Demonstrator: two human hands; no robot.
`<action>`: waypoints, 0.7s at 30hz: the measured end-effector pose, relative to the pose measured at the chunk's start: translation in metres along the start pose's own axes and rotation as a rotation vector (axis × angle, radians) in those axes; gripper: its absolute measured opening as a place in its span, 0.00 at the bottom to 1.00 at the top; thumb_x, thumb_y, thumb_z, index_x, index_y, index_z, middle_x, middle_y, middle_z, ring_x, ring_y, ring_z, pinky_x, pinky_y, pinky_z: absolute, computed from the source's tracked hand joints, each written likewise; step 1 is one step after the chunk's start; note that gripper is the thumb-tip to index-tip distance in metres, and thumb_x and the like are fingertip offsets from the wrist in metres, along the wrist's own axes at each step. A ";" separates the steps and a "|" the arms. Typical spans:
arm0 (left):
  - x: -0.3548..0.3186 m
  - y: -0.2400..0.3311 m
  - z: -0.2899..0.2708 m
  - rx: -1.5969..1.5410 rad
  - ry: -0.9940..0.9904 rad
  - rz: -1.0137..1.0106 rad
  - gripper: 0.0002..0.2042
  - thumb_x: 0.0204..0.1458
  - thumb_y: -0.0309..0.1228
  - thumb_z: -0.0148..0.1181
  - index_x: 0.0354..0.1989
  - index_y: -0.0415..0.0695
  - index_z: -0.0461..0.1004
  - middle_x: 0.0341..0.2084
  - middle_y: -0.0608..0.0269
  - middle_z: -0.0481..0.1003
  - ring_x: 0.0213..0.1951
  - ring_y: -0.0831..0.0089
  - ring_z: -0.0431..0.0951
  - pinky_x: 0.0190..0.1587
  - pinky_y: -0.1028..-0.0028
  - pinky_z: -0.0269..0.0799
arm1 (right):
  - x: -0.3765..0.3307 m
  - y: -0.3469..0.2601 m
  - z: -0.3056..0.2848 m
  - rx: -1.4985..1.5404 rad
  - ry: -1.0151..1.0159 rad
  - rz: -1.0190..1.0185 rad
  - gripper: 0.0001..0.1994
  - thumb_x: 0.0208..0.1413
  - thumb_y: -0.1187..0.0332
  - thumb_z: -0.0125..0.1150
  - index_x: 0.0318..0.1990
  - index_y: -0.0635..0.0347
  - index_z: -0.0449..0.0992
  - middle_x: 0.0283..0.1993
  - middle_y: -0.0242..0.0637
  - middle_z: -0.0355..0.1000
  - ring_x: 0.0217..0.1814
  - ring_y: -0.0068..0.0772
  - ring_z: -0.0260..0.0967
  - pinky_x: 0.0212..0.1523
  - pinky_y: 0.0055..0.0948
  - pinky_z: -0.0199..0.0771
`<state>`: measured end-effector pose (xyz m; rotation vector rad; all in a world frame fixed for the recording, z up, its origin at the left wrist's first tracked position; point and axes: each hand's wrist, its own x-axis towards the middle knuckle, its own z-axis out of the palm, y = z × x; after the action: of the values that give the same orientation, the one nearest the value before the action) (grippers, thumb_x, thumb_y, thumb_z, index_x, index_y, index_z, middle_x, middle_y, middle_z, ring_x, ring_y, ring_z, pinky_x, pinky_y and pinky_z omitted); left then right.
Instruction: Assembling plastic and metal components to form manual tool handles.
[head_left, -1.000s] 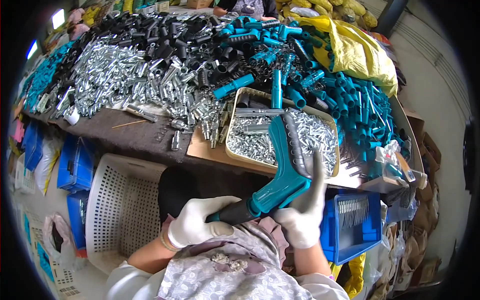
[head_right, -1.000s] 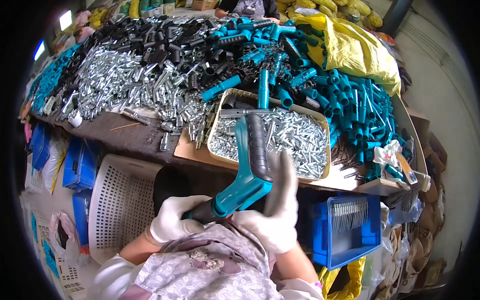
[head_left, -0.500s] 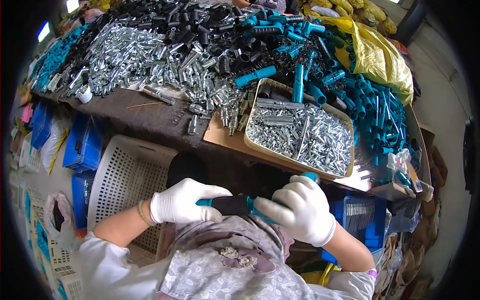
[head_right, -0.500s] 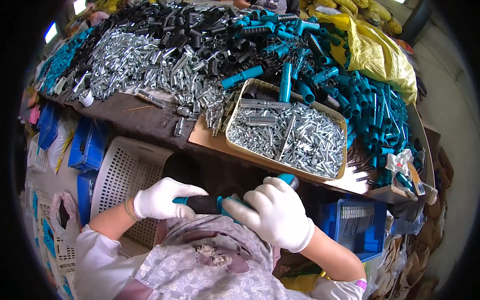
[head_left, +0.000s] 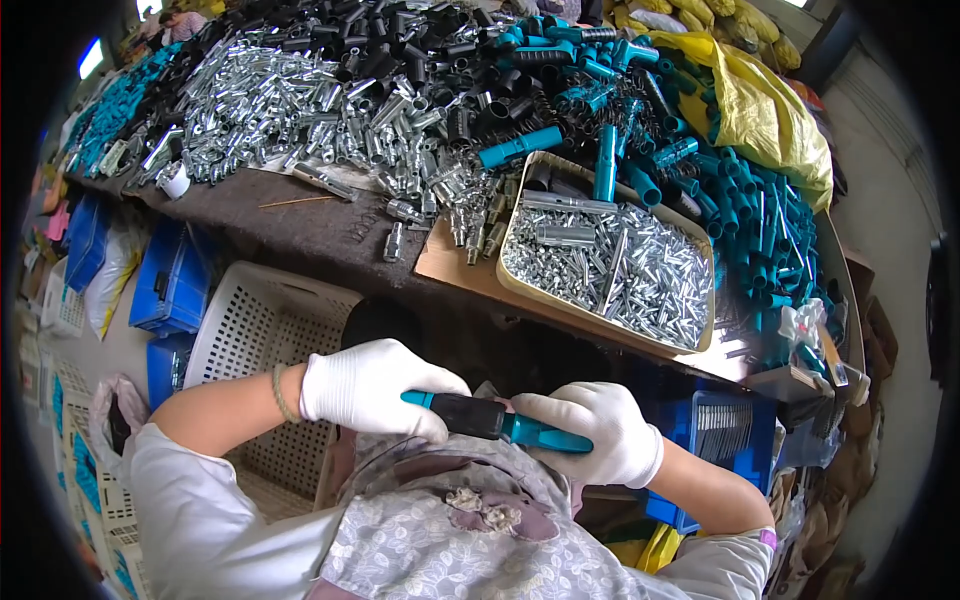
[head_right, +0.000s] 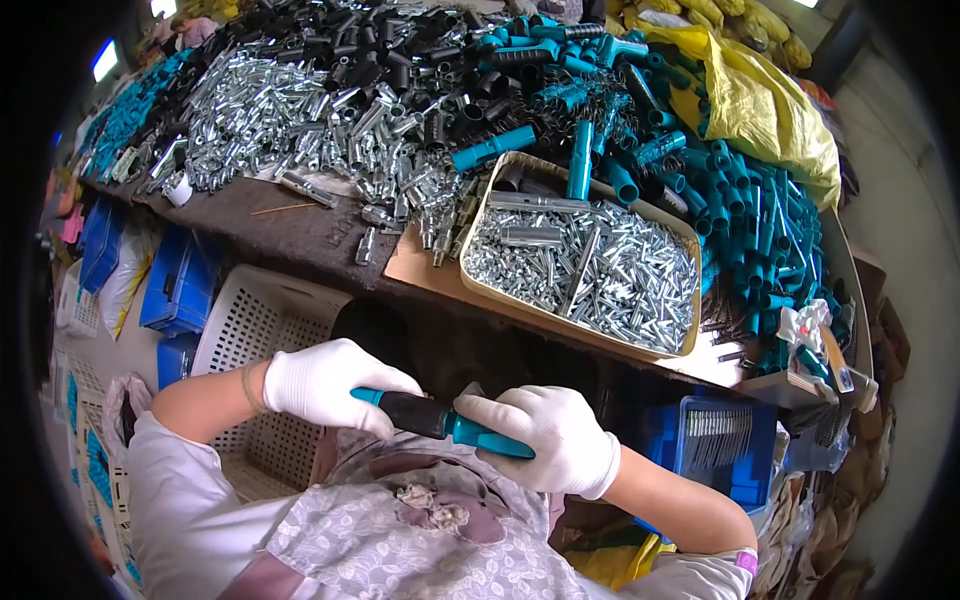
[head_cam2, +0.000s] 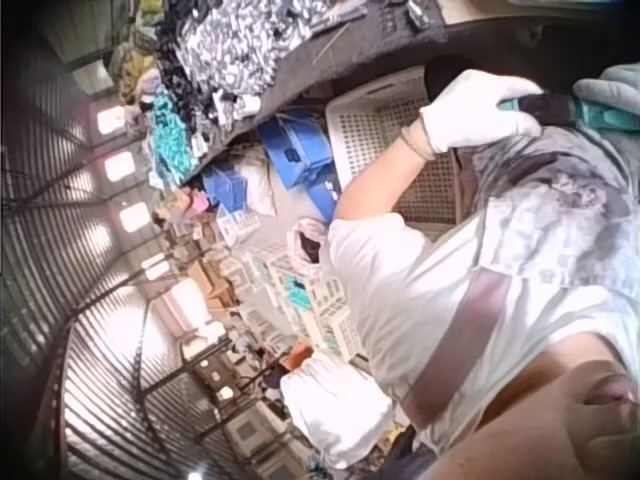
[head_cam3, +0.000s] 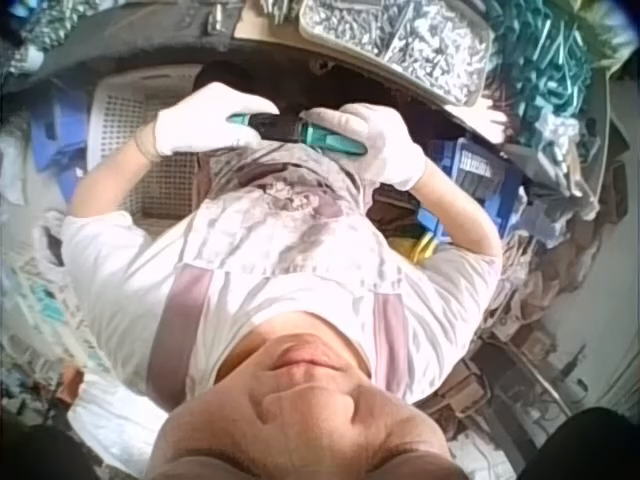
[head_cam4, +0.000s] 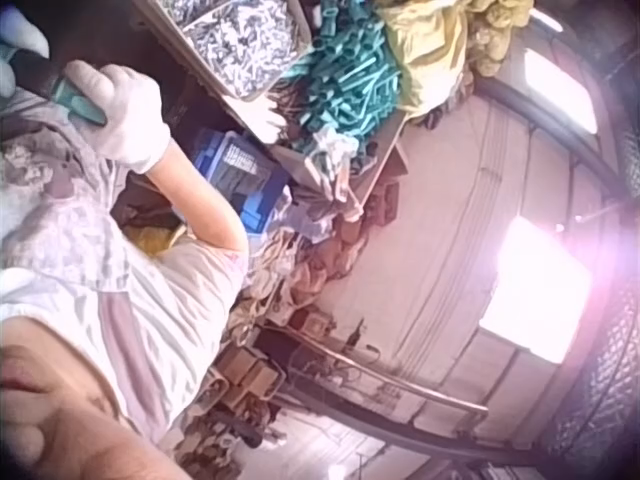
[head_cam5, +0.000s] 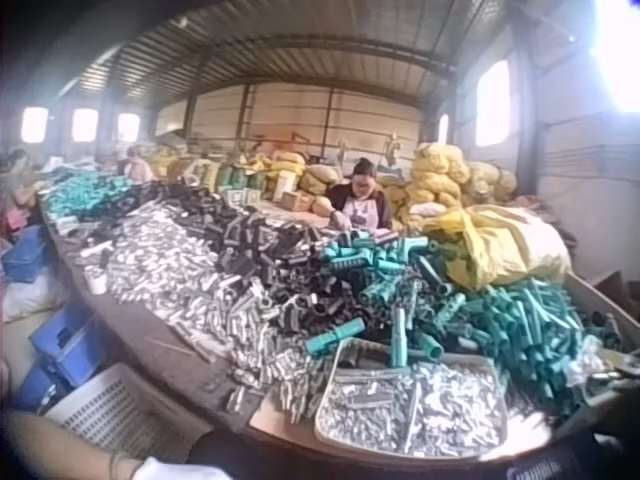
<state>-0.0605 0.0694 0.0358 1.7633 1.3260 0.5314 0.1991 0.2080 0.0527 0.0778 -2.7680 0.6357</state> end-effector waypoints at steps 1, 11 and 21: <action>-0.002 0.008 -0.003 0.204 0.076 0.071 0.24 0.47 0.47 0.68 0.49 0.45 0.78 0.25 0.56 0.78 0.24 0.62 0.80 0.28 0.67 0.74 | -0.002 -0.002 0.003 0.182 0.015 0.133 0.25 0.41 0.70 0.69 0.53 0.58 0.77 0.33 0.38 0.77 0.31 0.39 0.77 0.36 0.32 0.77; 0.000 0.038 -0.033 1.001 0.479 0.327 0.20 0.41 0.36 0.66 0.46 0.49 0.77 0.20 0.69 0.69 0.21 0.68 0.73 0.24 0.67 0.68 | -0.002 -0.001 0.011 0.507 0.125 0.245 0.32 0.46 0.68 0.69 0.62 0.63 0.69 0.35 0.41 0.76 0.30 0.33 0.75 0.33 0.30 0.75; -0.005 0.004 -0.001 0.658 0.460 0.086 0.09 0.40 0.33 0.66 0.31 0.49 0.76 0.21 0.63 0.76 0.24 0.62 0.79 0.26 0.65 0.73 | 0.012 -0.031 0.004 1.320 0.170 0.888 0.32 0.43 0.74 0.68 0.60 0.71 0.69 0.47 0.46 0.76 0.42 0.34 0.78 0.46 0.31 0.80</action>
<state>-0.0604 0.0650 0.0405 2.3275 1.9050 0.6171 0.1902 0.1786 0.0663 -0.8794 -1.6205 2.3595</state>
